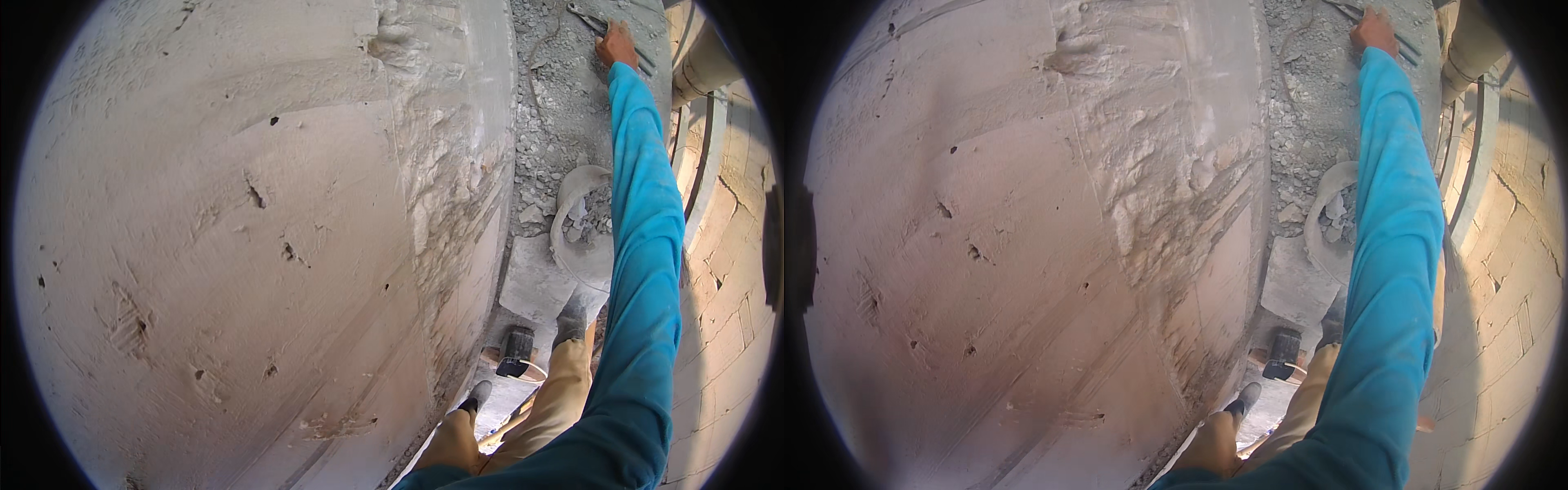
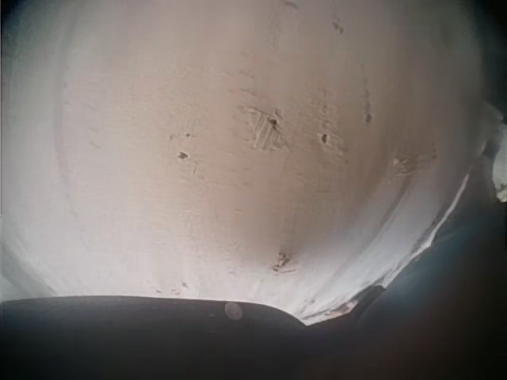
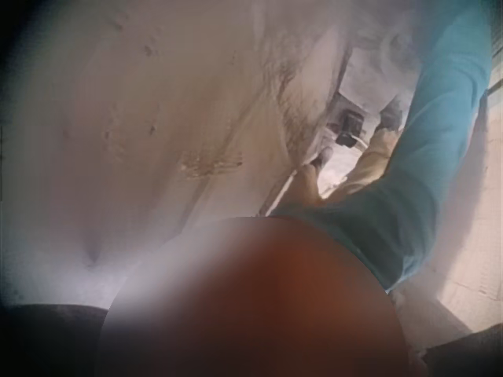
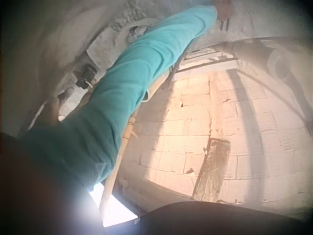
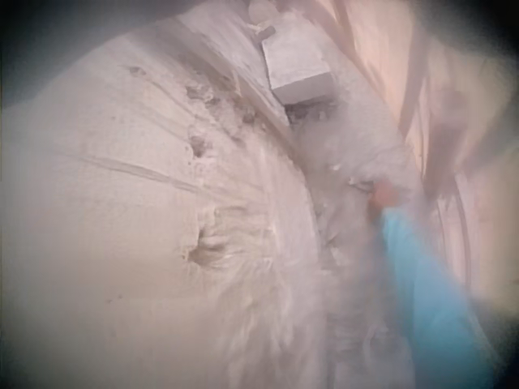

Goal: The person measures bamboo poles with a tape measure, then uses pliers to tighten wire bindings on a bamboo scaffold. A coworker assists by handing over a wooden crossbeam, which the person positions and secures between vertical bamboo supports.

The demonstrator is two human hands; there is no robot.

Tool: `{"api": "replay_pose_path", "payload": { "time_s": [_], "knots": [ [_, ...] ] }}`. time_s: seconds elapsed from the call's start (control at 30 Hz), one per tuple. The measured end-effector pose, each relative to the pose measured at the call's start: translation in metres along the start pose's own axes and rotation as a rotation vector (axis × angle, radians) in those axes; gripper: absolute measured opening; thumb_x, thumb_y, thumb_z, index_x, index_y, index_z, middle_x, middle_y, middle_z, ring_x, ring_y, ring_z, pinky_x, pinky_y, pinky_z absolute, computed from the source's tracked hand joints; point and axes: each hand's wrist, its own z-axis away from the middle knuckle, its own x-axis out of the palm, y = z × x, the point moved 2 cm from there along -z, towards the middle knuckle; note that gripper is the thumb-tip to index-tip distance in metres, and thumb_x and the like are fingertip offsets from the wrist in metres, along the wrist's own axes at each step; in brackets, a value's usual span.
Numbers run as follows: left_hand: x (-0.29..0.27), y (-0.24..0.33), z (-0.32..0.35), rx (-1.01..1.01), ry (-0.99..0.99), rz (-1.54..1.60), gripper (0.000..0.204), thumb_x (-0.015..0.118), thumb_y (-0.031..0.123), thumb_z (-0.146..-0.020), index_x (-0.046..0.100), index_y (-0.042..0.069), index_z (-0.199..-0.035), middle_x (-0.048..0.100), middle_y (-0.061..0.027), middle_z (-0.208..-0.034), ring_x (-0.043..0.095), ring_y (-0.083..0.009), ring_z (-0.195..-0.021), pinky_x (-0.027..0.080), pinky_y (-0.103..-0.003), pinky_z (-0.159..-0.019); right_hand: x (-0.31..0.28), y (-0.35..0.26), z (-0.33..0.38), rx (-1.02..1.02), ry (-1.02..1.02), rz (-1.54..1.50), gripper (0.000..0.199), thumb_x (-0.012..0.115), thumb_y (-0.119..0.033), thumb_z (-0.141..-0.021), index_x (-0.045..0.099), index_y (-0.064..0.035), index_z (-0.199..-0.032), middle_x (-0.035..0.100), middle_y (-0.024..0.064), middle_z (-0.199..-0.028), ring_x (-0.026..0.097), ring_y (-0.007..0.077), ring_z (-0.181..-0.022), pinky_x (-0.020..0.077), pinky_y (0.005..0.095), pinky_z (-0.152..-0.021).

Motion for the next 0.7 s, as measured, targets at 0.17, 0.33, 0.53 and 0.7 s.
{"api": "replay_pose_path", "payload": {
  "time_s": [0.17, 0.33, 0.53, 0.7],
  "knots": [
    [0.001, 0.004, -0.007, 0.012, -0.002, -0.028, 0.069, 0.046, 0.057, -0.098, 0.048, 0.006, -0.144, 0.026, -0.0308, -0.158, 0.017, -0.0475, -0.150, 0.005, -0.067, -0.118, 0.004, -0.007, 0.015, -0.004, -0.063, 0.280, 0.039, 0.050, -0.023, -0.099, 0.052, -0.0165, -0.137, 0.056, 0.0157, -0.137, 0.053, 0.0359, -0.127, 0.0433, 0.0545, -0.106],
    [-0.012, -0.005, -0.003, -0.010, -0.006, -0.031, 0.070, 0.047, 0.058, -0.098, 0.047, 0.006, -0.145, 0.026, -0.0314, -0.158, 0.018, -0.0478, -0.150, 0.004, -0.067, -0.118, -0.009, -0.045, 0.048, -0.199, -0.204, 0.060, 0.028, 0.043, -0.015, -0.100, 0.054, -0.0135, -0.125, 0.060, 0.0140, -0.122, 0.059, 0.0357, -0.117, 0.0435, 0.0548, -0.106],
    [-0.041, -0.038, 0.011, -0.044, -0.017, 0.006, 0.071, 0.047, 0.059, -0.098, 0.047, 0.006, -0.145, 0.026, -0.0322, -0.158, 0.019, -0.0482, -0.149, 0.003, -0.068, -0.117, -0.083, -0.095, 0.094, -0.655, 0.069, -0.254, 0.026, 0.055, -0.002, -0.089, 0.053, -0.0107, -0.114, 0.060, 0.0140, -0.110, 0.061, 0.0359, -0.110, 0.0434, 0.0563, -0.102],
    [-0.071, -0.074, 0.028, -0.090, 0.018, 0.067, 0.072, 0.047, 0.060, -0.098, 0.046, 0.006, -0.146, 0.026, -0.0328, -0.158, 0.020, -0.0484, -0.149, 0.003, -0.068, -0.116, -0.204, -0.099, 0.130, -0.361, 0.112, -0.785, 0.040, 0.061, 0.002, -0.085, 0.052, -0.0092, -0.122, 0.063, 0.0161, -0.115, 0.061, 0.0415, -0.109, 0.0484, 0.0471, -0.098]
  ]
}}
